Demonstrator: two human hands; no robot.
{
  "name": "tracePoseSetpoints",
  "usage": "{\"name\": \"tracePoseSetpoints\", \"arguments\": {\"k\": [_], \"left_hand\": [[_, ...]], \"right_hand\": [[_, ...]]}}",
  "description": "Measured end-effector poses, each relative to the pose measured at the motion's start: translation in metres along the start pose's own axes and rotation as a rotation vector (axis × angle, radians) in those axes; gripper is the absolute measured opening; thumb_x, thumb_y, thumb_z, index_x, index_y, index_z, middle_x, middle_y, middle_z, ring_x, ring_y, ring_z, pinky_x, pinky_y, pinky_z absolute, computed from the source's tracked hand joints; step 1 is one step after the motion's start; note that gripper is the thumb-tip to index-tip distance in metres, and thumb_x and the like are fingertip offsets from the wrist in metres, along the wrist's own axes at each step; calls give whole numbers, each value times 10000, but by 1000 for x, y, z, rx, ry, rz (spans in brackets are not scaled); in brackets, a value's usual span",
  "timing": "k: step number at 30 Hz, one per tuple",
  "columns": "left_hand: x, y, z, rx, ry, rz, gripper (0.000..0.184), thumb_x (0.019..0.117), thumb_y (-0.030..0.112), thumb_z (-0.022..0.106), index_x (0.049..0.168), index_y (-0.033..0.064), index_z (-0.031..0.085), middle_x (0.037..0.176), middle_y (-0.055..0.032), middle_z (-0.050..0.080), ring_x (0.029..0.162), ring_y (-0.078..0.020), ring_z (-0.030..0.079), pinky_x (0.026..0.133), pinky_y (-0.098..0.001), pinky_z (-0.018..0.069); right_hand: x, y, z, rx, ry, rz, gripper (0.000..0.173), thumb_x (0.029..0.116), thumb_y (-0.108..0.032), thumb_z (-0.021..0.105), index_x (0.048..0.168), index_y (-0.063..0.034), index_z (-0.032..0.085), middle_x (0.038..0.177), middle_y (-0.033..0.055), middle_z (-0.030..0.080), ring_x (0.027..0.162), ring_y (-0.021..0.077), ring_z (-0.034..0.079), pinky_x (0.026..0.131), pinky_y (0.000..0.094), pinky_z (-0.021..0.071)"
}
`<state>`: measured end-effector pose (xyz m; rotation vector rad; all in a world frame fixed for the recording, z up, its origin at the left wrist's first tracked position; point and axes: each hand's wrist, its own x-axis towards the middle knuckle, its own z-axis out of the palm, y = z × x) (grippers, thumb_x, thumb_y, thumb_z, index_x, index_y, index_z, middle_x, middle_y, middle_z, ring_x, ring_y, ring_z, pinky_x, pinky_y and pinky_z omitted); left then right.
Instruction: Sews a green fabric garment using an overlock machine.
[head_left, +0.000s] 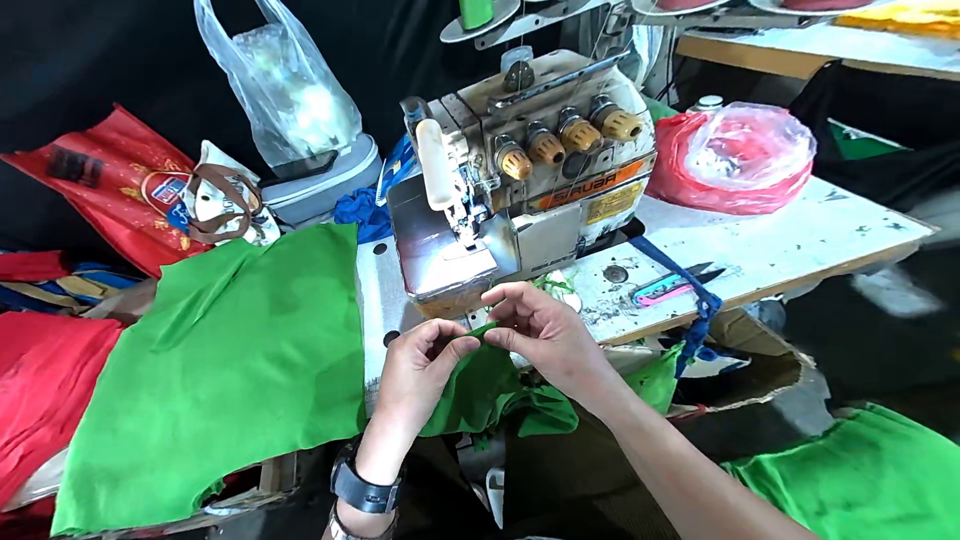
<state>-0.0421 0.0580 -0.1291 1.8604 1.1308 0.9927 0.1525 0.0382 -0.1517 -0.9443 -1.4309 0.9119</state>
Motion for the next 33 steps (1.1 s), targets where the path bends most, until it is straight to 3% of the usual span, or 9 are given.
{"name": "tracePoseSetpoints", "arguments": {"k": [9,15,19,22,25,28,31,33], "left_hand": [[-1,-4,3,125,50,107,152,996,227,655,923,120,736,802,58,672,663,-3,593,588,-156,482],[-2,1,4,141,150,232,151,976,235,685,904,109,728,776,66,649,630,23,565,562,-118,466],[-3,4,0,158,136,247,176,962,285,701,903,119,716,771,76,632,620,26,550,549,-118,454],[-6,8,-17,228,9,285,223,883,339,777,955,131,740,839,79,690,725,13,641,645,-165,556],[-9,22,-51,327,-18,399,190,888,372,757,902,184,744,821,119,658,771,20,623,702,-177,551],[-6,41,-93,392,58,439,180,882,427,745,929,254,760,1006,149,688,986,-1,628,884,-245,531],[8,57,-131,420,86,440,237,868,428,773,938,202,764,1224,88,664,1135,-52,615,953,-256,536],[21,65,-150,439,116,460,246,833,444,802,861,215,716,1348,79,612,1200,-71,580,978,-273,511]], "right_hand": [[-1,1,0,-53,41,-59,311,897,19,720,1184,-84,663,916,6,712,793,76,690,717,217,595],[0,-10,1,-13,42,-99,314,900,59,696,1187,-65,673,968,7,733,831,64,701,773,202,596],[1,-20,1,26,55,-112,320,897,64,696,1189,-63,665,964,6,729,817,64,697,732,190,594],[5,-38,-14,10,95,-203,339,906,38,694,1222,-73,641,968,-14,729,820,54,692,719,188,591],[17,-72,-41,27,182,-420,320,899,20,699,1195,-95,655,1000,-54,729,869,48,700,793,215,607],[33,-90,-51,41,193,-545,292,893,19,693,1144,-121,642,1018,-72,724,894,47,708,808,218,619],[53,-77,-35,74,207,-418,229,893,43,673,1084,-75,630,952,-49,701,808,36,684,718,215,609],[61,-74,-26,105,225,-397,216,908,32,665,1097,-65,625,970,-38,694,839,42,684,761,218,608]]}}
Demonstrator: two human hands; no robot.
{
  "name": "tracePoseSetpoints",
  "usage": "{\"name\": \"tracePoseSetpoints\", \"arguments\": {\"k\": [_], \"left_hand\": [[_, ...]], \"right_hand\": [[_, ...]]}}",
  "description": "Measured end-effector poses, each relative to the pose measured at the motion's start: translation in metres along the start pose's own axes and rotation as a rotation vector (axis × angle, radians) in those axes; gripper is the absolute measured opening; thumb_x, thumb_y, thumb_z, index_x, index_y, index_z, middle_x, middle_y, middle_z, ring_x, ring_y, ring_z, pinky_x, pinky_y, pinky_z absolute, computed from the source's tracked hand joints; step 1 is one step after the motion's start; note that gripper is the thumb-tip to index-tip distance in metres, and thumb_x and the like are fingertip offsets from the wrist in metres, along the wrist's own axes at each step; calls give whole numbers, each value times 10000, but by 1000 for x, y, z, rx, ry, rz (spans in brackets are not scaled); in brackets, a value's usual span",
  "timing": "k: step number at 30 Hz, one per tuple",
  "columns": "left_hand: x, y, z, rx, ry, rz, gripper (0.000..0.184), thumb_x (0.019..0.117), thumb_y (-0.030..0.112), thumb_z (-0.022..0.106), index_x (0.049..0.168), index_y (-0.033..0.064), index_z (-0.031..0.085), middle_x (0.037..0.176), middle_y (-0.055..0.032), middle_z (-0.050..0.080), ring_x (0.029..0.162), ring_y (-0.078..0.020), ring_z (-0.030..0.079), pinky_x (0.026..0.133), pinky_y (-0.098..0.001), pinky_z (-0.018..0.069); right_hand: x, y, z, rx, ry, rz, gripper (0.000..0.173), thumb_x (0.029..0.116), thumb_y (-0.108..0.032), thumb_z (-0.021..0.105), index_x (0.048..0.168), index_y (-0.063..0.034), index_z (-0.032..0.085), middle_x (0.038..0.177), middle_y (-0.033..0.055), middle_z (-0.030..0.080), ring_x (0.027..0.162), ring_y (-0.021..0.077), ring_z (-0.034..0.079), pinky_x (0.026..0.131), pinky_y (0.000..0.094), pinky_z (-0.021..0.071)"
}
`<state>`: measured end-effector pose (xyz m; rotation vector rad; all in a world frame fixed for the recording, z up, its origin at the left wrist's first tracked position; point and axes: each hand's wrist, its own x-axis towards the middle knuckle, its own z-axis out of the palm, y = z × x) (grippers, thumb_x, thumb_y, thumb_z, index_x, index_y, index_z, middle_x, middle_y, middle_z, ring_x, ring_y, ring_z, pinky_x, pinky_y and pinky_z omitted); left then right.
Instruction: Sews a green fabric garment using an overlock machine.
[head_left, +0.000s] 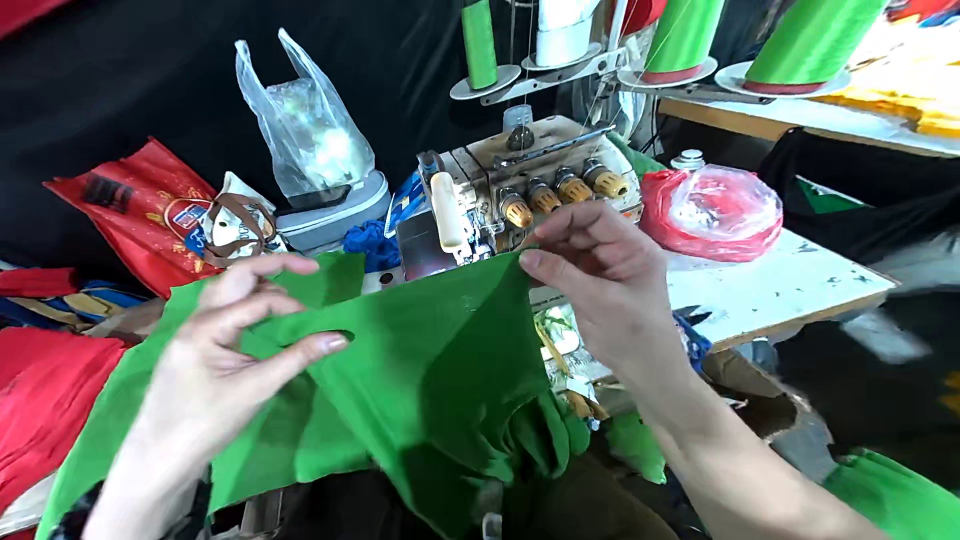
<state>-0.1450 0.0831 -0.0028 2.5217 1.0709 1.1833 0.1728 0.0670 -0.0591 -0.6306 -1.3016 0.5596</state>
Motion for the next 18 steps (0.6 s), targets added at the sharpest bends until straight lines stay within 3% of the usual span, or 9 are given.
{"name": "tracePoseSetpoints", "arguments": {"k": [2,4,6,7,8,10,12,14,18], "left_hand": [[11,-14,-6,66,18,-13,252,819,388,826,838,180,685,1345,45,601,1237,-98,560,1011,-306,497],[16,-36,8,171,-28,-87,263,841,262,818,903,28,715,1230,-112,662,1187,-254,600,1002,-491,484],[19,-52,35,277,-76,-134,282,867,231,809,969,-19,725,1181,-191,687,1140,-376,638,952,-645,476],[20,-49,50,286,-75,-142,283,880,198,795,1012,-39,718,1211,-222,669,1154,-427,615,961,-696,428],[18,-39,66,282,-79,-132,286,908,173,763,1075,-48,695,1268,-234,641,1192,-443,594,985,-693,421],[17,-7,98,212,-110,-112,354,981,148,661,1275,-43,615,1407,-207,564,1296,-369,556,1070,-567,458],[17,14,128,74,-104,-79,369,1033,154,564,1358,-20,557,1412,-173,561,1295,-277,568,1081,-455,481],[18,17,148,-10,-68,-65,335,1062,188,528,1342,11,574,1337,-141,608,1213,-210,618,1026,-390,517],[24,13,152,-97,-37,-78,236,1012,105,595,1232,50,655,1188,-77,663,1095,-128,647,941,-312,535]], "right_hand": [[-1,13,8,13,30,26,208,901,41,667,1085,-51,632,961,-24,699,833,53,691,761,236,617],[-9,38,17,-48,19,130,164,906,37,669,1055,-19,630,920,10,690,776,59,686,711,238,612],[-13,57,24,-111,7,181,141,910,27,676,1042,-9,640,914,28,694,778,53,687,716,224,604],[-13,60,26,-136,1,178,143,908,24,683,1040,-13,643,916,24,697,787,42,688,730,209,601],[-13,61,26,-146,-10,175,149,906,25,687,1044,-14,645,922,24,696,798,38,687,742,201,599],[-13,60,26,-144,-35,176,150,907,23,695,1045,-17,651,932,28,699,803,43,689,743,200,599],[-13,58,26,-132,-58,182,148,909,24,695,1044,-19,652,938,32,701,802,54,694,734,205,604],[-12,57,25,-120,-69,182,156,906,34,691,1048,-17,650,940,35,702,809,58,692,738,204,601],[-13,60,23,-134,-67,159,231,880,58,702,1094,-7,643,942,36,706,829,50,693,754,190,594]]}}
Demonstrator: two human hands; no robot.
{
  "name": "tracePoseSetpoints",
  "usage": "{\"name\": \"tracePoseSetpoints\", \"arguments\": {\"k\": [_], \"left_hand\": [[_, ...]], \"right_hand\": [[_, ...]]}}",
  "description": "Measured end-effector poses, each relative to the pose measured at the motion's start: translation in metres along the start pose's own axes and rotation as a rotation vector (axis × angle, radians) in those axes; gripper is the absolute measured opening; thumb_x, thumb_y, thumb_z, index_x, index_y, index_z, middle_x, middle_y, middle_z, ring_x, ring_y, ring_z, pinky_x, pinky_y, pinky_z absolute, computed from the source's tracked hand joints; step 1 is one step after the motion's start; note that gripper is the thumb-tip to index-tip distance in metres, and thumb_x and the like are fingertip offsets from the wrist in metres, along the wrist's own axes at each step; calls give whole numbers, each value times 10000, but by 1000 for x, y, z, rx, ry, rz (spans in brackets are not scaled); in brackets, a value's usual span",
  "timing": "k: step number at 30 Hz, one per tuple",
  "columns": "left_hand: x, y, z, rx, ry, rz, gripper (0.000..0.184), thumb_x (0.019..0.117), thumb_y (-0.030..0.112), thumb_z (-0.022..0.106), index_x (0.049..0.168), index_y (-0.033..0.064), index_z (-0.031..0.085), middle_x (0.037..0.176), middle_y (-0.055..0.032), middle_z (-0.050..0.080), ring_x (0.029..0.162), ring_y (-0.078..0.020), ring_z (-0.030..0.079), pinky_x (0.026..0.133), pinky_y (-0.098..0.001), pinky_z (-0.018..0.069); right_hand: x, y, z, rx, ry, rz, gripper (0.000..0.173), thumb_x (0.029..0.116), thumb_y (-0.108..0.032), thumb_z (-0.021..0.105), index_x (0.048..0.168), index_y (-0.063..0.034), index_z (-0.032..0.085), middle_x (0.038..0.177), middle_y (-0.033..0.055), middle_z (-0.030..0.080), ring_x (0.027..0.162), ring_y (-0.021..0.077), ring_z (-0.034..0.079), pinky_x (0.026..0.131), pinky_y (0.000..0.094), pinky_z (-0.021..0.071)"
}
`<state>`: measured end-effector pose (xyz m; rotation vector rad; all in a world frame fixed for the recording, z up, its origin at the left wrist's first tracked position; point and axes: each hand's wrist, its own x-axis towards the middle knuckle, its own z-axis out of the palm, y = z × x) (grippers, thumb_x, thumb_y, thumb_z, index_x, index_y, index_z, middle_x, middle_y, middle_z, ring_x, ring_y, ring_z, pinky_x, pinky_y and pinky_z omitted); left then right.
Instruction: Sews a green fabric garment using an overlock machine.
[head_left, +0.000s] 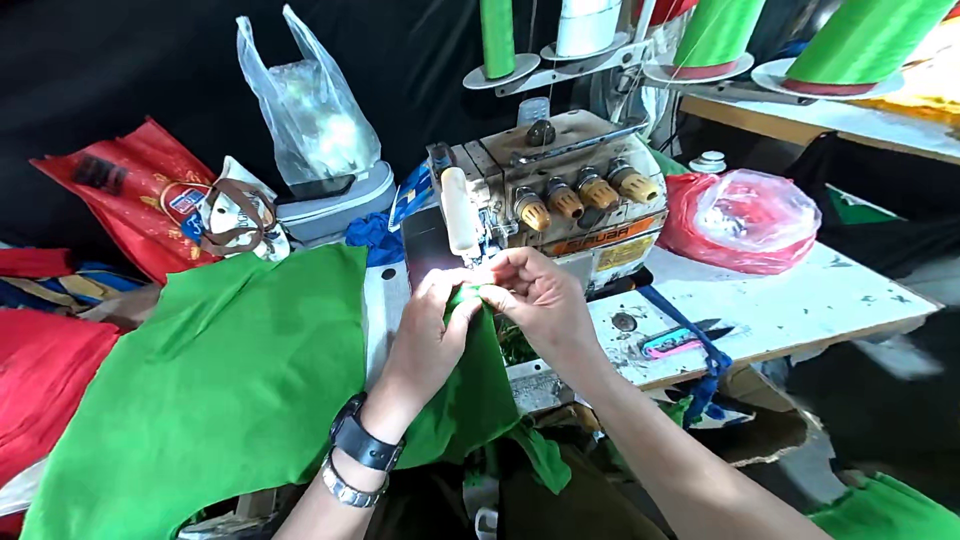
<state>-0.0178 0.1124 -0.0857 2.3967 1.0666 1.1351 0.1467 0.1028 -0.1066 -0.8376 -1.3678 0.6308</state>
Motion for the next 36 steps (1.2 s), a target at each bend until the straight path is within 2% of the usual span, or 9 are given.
{"name": "tracePoseSetpoints", "arguments": {"k": [8,11,17,20,22,24,27,33,36], "left_hand": [[5,5,-10,-106,-88,-97,132,989,181,674,1102,112,674,1015,12,678,804,-38,638,686,-217,531],[9,5,-7,-107,-78,-133,102,967,175,699,1041,106,707,950,24,695,787,-13,636,698,-187,515],[10,9,-9,-215,-103,-139,45,965,99,685,988,90,723,985,33,691,834,4,639,725,-158,521],[10,6,-16,-284,-114,-150,43,971,95,678,984,105,718,975,42,682,806,-13,632,695,-157,526],[10,5,-19,-295,-122,-154,49,971,97,678,973,108,726,966,41,672,811,-25,629,696,-164,527],[12,5,-18,-285,-134,-166,47,972,98,677,971,117,720,954,41,673,804,-32,630,688,-171,526],[14,6,-13,-200,-103,-181,35,968,113,687,944,129,706,908,55,662,731,-10,593,629,-153,478],[8,2,4,79,10,-34,47,939,131,723,951,86,727,950,-10,666,853,-65,635,743,-233,524],[8,-1,12,177,106,-49,235,873,167,797,1065,76,697,1082,-68,657,1010,-177,633,868,-374,522]], "right_hand": [[3,-6,-6,11,-6,37,261,881,45,707,1121,-29,634,897,-3,689,789,27,672,735,167,578],[2,-9,-7,-37,-12,39,199,934,17,652,1127,-32,648,908,2,679,779,27,668,709,169,576],[-17,-5,-15,-273,69,-183,191,1002,-87,606,1159,17,639,962,49,658,847,40,648,772,180,564],[-44,-4,-23,-246,-10,-50,191,991,-209,657,1096,-64,593,921,-8,672,791,45,675,691,211,596],[-60,1,-19,-131,-116,127,312,910,-254,761,1117,-114,573,956,-34,714,812,62,715,691,245,623],[-70,9,-12,-20,-147,249,367,864,-159,807,1140,-122,568,984,-17,723,847,83,732,734,262,639],[-77,18,-3,28,-64,262,352,852,-41,783,1127,-111,575,903,-6,714,777,69,710,702,232,613],[-87,34,3,-22,-17,195,244,911,-115,737,1109,-120,595,911,-30,699,778,37,691,699,199,602],[-93,37,2,20,-81,212,210,944,-126,703,1127,-103,602,942,-13,709,813,40,695,741,201,598]]}}
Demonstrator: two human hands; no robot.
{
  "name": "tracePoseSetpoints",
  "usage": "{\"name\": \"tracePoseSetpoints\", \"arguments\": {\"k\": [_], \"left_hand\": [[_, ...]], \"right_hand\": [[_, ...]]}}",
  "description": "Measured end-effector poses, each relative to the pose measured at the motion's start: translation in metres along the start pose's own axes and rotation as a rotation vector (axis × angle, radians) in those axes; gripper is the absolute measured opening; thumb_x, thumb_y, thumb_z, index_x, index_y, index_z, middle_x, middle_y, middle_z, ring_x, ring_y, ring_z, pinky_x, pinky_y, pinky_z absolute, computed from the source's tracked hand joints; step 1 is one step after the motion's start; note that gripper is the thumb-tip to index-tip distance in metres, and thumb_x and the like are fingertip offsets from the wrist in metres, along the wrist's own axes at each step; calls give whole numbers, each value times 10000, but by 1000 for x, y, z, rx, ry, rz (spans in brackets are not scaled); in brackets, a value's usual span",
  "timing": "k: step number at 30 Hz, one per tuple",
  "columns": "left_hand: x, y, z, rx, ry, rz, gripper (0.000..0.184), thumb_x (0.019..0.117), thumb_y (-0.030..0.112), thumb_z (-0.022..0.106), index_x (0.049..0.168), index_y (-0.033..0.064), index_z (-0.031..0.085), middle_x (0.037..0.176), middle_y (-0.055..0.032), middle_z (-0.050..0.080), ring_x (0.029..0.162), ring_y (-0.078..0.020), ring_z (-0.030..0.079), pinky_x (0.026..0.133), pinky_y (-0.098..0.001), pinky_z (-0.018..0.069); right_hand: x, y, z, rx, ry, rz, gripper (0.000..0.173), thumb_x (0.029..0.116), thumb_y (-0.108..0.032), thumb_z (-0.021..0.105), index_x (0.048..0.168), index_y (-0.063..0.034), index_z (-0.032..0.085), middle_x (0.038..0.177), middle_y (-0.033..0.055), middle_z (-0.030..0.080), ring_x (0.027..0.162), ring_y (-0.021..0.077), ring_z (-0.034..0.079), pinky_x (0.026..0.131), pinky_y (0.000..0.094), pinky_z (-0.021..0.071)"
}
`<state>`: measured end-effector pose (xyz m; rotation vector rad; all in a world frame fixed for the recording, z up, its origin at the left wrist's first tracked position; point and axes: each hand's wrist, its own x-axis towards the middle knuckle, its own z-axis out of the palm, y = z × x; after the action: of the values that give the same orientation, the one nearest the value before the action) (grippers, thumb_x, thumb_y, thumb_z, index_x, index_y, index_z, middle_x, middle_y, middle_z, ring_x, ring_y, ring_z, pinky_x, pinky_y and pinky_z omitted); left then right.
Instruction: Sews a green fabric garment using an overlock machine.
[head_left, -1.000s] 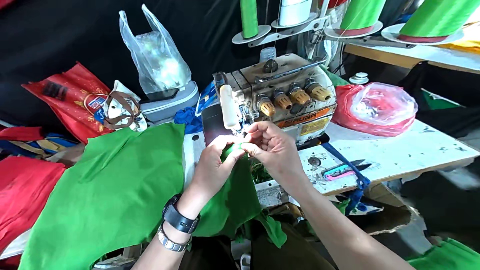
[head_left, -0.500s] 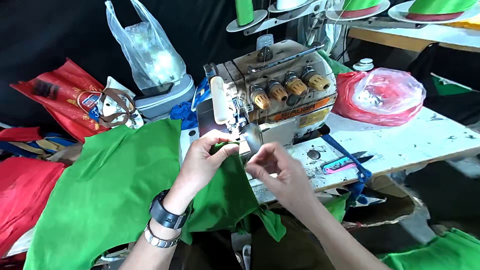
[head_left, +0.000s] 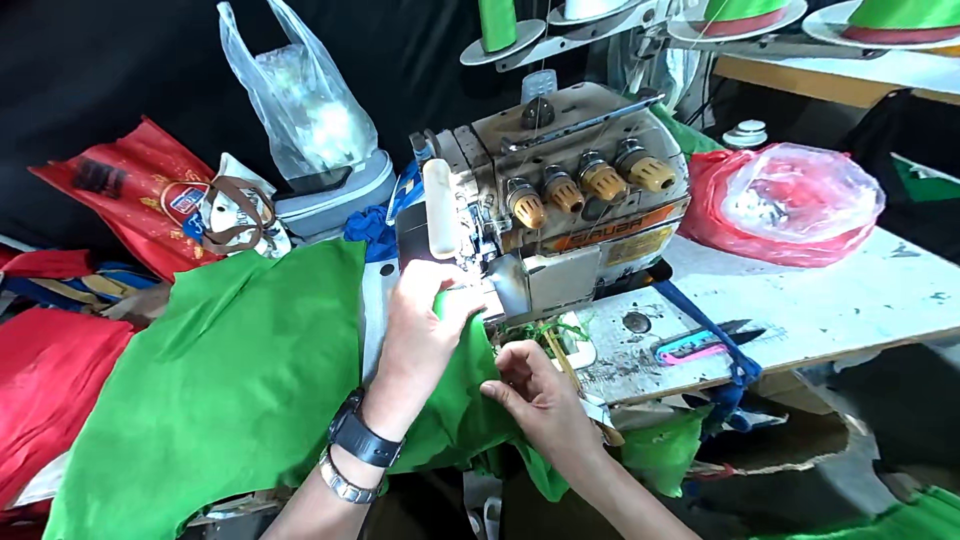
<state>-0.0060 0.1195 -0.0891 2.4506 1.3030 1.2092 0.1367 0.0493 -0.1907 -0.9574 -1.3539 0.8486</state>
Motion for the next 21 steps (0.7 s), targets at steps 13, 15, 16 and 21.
{"name": "tracePoseSetpoints", "arguments": {"k": [13,15,16,21], "left_hand": [[-18,0,8,271,-95,186,331,1021,371,540,1094,142,767,1107,-78,701,1034,-255,656,870,-439,534],[-24,3,11,298,-101,214,392,1036,414,509,1172,124,736,1160,-109,695,1082,-286,653,887,-481,522],[-26,3,13,309,-89,217,408,1039,417,500,1198,118,728,1183,-116,693,1106,-288,648,903,-481,515],[-21,3,17,304,-35,139,429,1017,431,517,1159,95,743,1232,-108,695,1156,-269,642,965,-452,498]], "right_hand": [[-8,-27,-29,167,-200,-29,85,957,-26,668,1035,5,654,973,26,692,827,-31,641,753,140,557],[-6,-30,-37,197,-220,19,85,952,-4,666,1034,-5,645,977,2,688,835,-39,637,759,145,556],[-4,-31,-39,204,-220,25,89,952,-5,667,1036,-19,643,988,-13,691,851,-42,641,768,147,560],[10,-31,-43,204,-188,5,116,954,-37,677,1063,-62,646,1020,-49,699,888,-35,656,791,154,573]]}}
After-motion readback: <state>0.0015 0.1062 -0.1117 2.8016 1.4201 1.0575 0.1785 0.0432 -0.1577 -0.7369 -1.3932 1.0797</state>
